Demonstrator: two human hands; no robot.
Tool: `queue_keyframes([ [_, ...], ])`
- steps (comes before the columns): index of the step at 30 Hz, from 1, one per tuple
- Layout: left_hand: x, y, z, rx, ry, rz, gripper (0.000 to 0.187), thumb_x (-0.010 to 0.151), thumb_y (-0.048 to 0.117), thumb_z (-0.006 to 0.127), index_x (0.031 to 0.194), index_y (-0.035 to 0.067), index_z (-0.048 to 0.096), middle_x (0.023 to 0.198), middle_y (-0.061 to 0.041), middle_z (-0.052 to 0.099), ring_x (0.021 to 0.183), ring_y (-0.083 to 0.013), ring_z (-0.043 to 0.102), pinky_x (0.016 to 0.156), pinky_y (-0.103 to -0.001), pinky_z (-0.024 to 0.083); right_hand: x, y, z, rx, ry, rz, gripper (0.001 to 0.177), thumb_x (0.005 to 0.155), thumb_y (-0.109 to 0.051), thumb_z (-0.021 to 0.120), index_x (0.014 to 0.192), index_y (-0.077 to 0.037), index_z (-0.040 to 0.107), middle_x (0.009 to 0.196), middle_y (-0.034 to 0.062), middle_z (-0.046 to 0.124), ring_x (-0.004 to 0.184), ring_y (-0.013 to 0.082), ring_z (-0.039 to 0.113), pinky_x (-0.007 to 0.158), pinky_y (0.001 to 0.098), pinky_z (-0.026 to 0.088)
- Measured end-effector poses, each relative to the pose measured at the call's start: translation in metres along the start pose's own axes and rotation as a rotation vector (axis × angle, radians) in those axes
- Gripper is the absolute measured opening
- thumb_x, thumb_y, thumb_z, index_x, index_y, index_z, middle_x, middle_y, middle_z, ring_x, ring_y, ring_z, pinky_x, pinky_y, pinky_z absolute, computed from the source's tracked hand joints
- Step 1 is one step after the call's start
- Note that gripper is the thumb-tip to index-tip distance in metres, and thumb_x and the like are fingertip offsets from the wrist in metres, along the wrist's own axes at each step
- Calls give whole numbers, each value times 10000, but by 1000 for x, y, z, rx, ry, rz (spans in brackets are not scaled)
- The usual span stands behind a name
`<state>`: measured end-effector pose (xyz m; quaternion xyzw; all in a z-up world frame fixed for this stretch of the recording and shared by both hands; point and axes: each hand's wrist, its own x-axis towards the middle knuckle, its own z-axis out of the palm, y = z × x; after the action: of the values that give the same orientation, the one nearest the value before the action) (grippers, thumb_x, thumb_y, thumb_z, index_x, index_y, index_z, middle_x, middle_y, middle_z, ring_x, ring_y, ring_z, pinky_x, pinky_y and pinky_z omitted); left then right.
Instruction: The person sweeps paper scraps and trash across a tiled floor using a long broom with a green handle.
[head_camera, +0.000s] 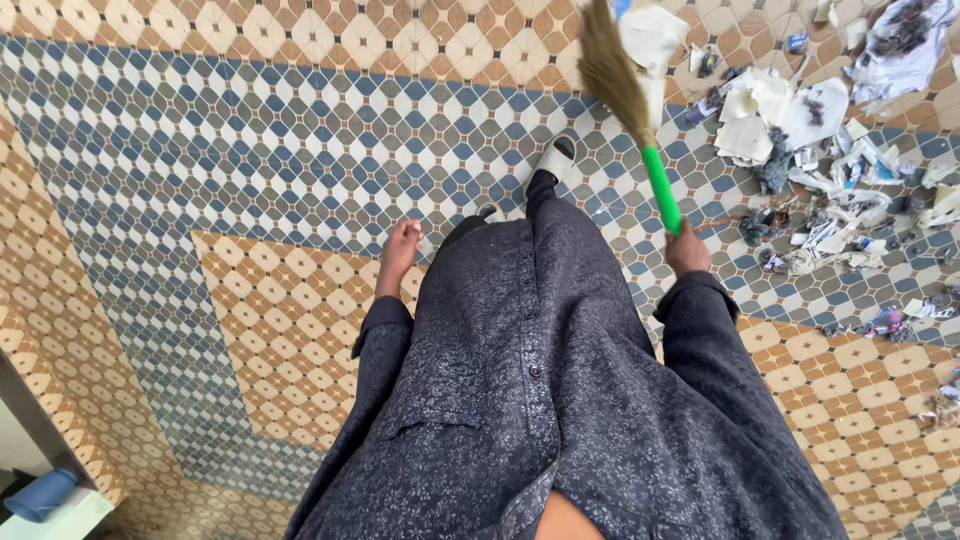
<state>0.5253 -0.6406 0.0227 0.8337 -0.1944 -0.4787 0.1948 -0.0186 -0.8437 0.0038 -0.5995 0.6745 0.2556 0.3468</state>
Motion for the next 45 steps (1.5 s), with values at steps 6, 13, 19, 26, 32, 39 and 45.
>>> queue_keyframes([
  [6,29,48,6,-41,-28,229,309,1019,308,576,1207,85,675,1010,-74,744,906,-173,725,782,-358,590,-13,74,-25,43,93,267,501,1062,-505,513,1418,-152,498,1159,302,691,1074,511,661,895,606,519],
  [13,32,-26,14,334,-101,159,360,1117,336,477,1275,92,690,1144,-212,726,1107,-411,672,906,-460,510,-44,97,-67,164,384,216,381,1058,-377,618,1261,-55,643,1063,310,709,990,529,672,849,597,531],
  [19,20,-77,-5,316,-232,1,534,904,409,730,1210,-24,666,1145,-251,733,1109,-367,700,919,-430,529,-64,75,-79,151,337,44,551,1024,-446,639,1467,-122,597,1120,290,710,992,491,682,830,572,544],
  [26,99,-1,-19,439,-234,-22,484,929,392,691,1256,34,681,1055,-193,742,971,-315,716,852,-405,536,2,-87,-61,-58,142,-195,575,993,-514,602,1505,-260,534,924,176,755,843,392,736,699,523,569],
  [32,178,152,-34,-42,-272,149,258,1062,230,564,1213,46,665,924,-74,701,734,-165,594,643,-303,506,106,-230,-40,-25,215,-354,453,996,-322,571,1447,-354,598,916,138,746,815,364,746,677,508,581],
  [39,209,221,-63,70,-216,304,246,1021,234,618,1187,59,666,988,-54,747,832,-117,697,693,-256,560,128,-198,-77,-14,187,-13,442,961,-459,642,1385,-335,614,1023,116,756,945,361,735,753,520,569],
  [45,214,198,-88,504,-354,211,329,1053,333,576,1147,40,694,923,-144,754,809,-215,714,733,-344,534,96,-86,-123,52,179,336,472,942,-532,672,1357,-313,628,1062,152,747,965,401,725,754,535,563],
])
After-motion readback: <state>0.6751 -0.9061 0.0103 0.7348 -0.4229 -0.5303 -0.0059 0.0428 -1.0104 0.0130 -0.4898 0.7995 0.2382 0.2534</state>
